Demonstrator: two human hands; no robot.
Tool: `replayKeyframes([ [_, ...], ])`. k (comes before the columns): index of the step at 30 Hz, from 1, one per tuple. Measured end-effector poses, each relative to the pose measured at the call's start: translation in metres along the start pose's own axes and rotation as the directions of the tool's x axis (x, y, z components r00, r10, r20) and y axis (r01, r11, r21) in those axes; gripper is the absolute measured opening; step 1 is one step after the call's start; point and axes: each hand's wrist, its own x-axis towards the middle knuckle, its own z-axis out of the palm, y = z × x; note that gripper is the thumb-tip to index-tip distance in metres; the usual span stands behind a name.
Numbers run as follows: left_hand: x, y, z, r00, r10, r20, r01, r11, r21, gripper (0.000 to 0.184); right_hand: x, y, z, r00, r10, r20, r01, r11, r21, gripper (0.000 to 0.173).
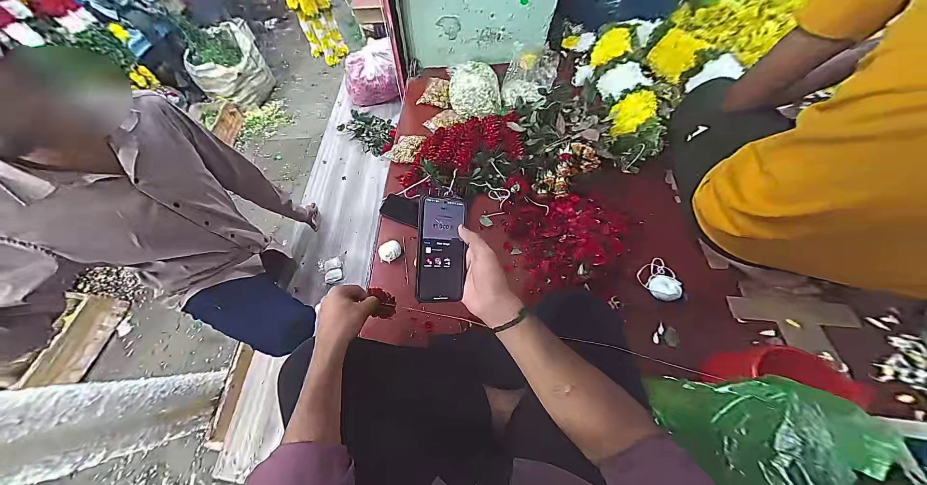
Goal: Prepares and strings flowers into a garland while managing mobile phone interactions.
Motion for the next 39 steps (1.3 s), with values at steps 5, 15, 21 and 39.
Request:
replayKeyframes([
  [5,0.001,0.001,0.002,1.0,-0.003,-0.006,0.003,1.0,0.007,0.02,-0.003,-0.001,-0.009,0.994,-0.072,0.082,0.073,0.997,-0.008,0.053],
  [15,0.002,0.001,0.005,0.999,-0.02,-0.037,0.021,1.0,0.014,0.02,-0.007,-0.009,-0.016,0.986,-0.147,0.072,0.152,0.986,-0.066,0.037],
  [21,0.001,-0.002,0.004,0.999,-0.019,-0.042,0.018,1.0,-0.017,0.019,-0.006,-0.006,-0.014,0.987,-0.156,0.046,0.16,0.981,-0.108,0.036],
  [39,-0.015,0.021,0.013,0.942,0.318,0.108,0.01,0.295,-0.955,0.068,-0.031,0.037,0.008,0.954,0.048,0.296,0.0,0.987,-0.16,0.049],
])
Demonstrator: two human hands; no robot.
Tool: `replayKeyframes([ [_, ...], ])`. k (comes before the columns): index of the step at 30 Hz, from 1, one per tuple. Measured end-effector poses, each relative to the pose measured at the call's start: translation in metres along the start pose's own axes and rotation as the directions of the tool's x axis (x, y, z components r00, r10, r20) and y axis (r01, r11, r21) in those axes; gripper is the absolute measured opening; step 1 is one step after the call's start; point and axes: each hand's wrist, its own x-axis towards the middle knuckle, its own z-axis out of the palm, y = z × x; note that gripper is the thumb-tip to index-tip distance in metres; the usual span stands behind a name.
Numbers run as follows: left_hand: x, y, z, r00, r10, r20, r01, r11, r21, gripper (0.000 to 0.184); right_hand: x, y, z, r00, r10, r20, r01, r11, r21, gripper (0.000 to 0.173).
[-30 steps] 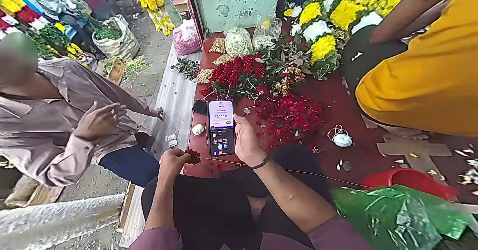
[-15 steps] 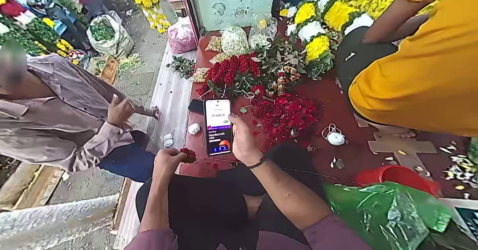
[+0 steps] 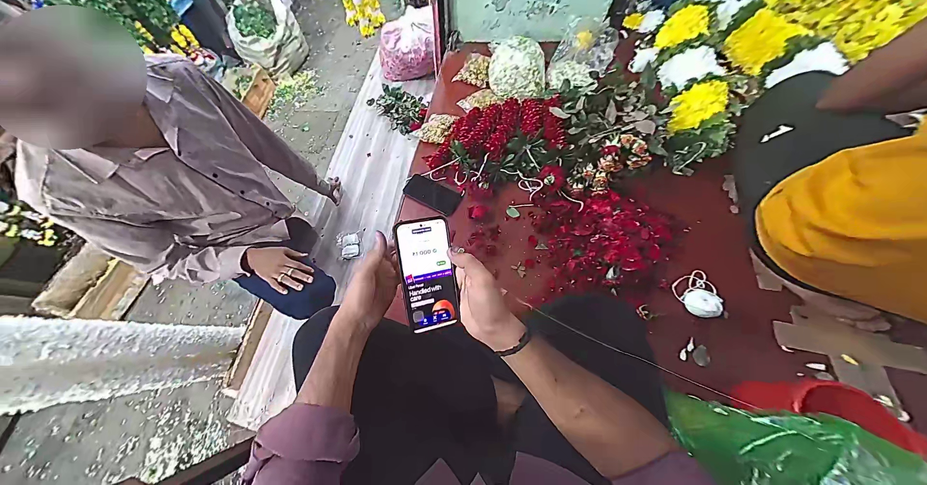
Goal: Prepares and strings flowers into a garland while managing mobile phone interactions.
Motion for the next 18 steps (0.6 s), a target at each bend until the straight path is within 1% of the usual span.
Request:
replayKeyframes([
  [1,-0.003,0.003,0.003,1.0,-0.016,-0.02,0.014,0.995,-0.099,0.078,-0.003,0.004,0.006,0.999,0.037,0.015,-0.037,0.999,-0.009,0.048],
  [2,-0.005,0.006,0.007,0.996,-0.036,-0.078,0.02,0.982,-0.19,0.086,-0.006,0.008,0.011,0.997,0.072,0.029,-0.072,0.997,-0.018,0.047],
  [3,-0.006,0.007,0.008,0.993,-0.049,-0.111,0.019,0.966,-0.26,0.091,-0.008,0.013,0.016,0.995,0.096,0.041,-0.095,0.995,-0.026,0.046],
  [5,-0.006,0.005,0.002,0.996,-0.046,-0.074,0.02,0.947,-0.322,0.097,-0.01,0.023,0.022,0.99,0.12,0.073,-0.117,0.992,-0.04,0.046],
  [8,-0.007,0.003,-0.001,0.992,-0.023,-0.123,-0.015,0.954,-0.299,0.089,-0.009,0.031,0.024,0.982,0.132,0.135,-0.125,0.99,-0.06,0.047],
  [9,-0.007,0.003,-0.003,0.992,-0.011,-0.128,-0.027,0.956,-0.293,0.085,-0.007,0.028,0.022,0.976,0.139,0.166,-0.118,0.984,-0.131,0.046],
  [10,-0.007,0.003,-0.003,0.989,-0.001,-0.149,-0.042,0.956,-0.29,0.083,-0.006,0.02,0.02,0.972,0.151,0.179,-0.099,0.957,-0.272,0.043],
  [11,-0.008,0.003,-0.004,0.989,0.012,-0.151,-0.056,0.955,-0.291,0.083,-0.005,0.009,0.019,0.973,0.156,0.17,-0.055,0.873,-0.485,0.035],
  [12,-0.008,0.003,-0.005,0.991,0.024,-0.134,-0.063,0.952,-0.299,0.084,-0.007,-0.003,0.016,0.983,0.121,0.138,0.011,0.709,-0.705,0.03],
  [13,-0.007,0.003,-0.006,0.993,0.043,-0.111,-0.075,0.948,-0.31,0.084,-0.011,-0.015,0.015,0.992,0.034,0.12,0.085,0.52,-0.85,0.033],
  [14,-0.007,0.003,-0.007,0.992,0.065,-0.105,-0.096,0.943,-0.318,0.082,-0.014,-0.028,0.017,0.982,-0.091,0.165,0.188,0.409,-0.893,0.031],
  [15,-0.009,0.006,-0.008,0.989,0.079,-0.129,-0.117,0.94,-0.32,0.08,-0.016,-0.042,0.025,0.942,-0.219,0.254,0.324,0.408,-0.853,0.028],
  [16,-0.011,0.009,-0.008,0.983,0.092,-0.158,-0.139,0.938,-0.318,0.077,-0.017,-0.06,0.041,0.871,-0.336,0.357,0.485,0.48,-0.731,0.03],
  [17,-0.008,0.012,-0.01,0.98,0.122,-0.158,-0.167,0.935,-0.314,0.076,-0.018,-0.083,0.06,0.777,-0.434,0.456,0.629,0.561,-0.539,0.037],
  [18,-0.002,0.007,-0.014,0.981,0.161,-0.11,-0.189,0.925,-0.33,0.077,-0.021,-0.108,0.079,0.683,-0.503,0.529,0.715,0.607,-0.347,0.047],
])
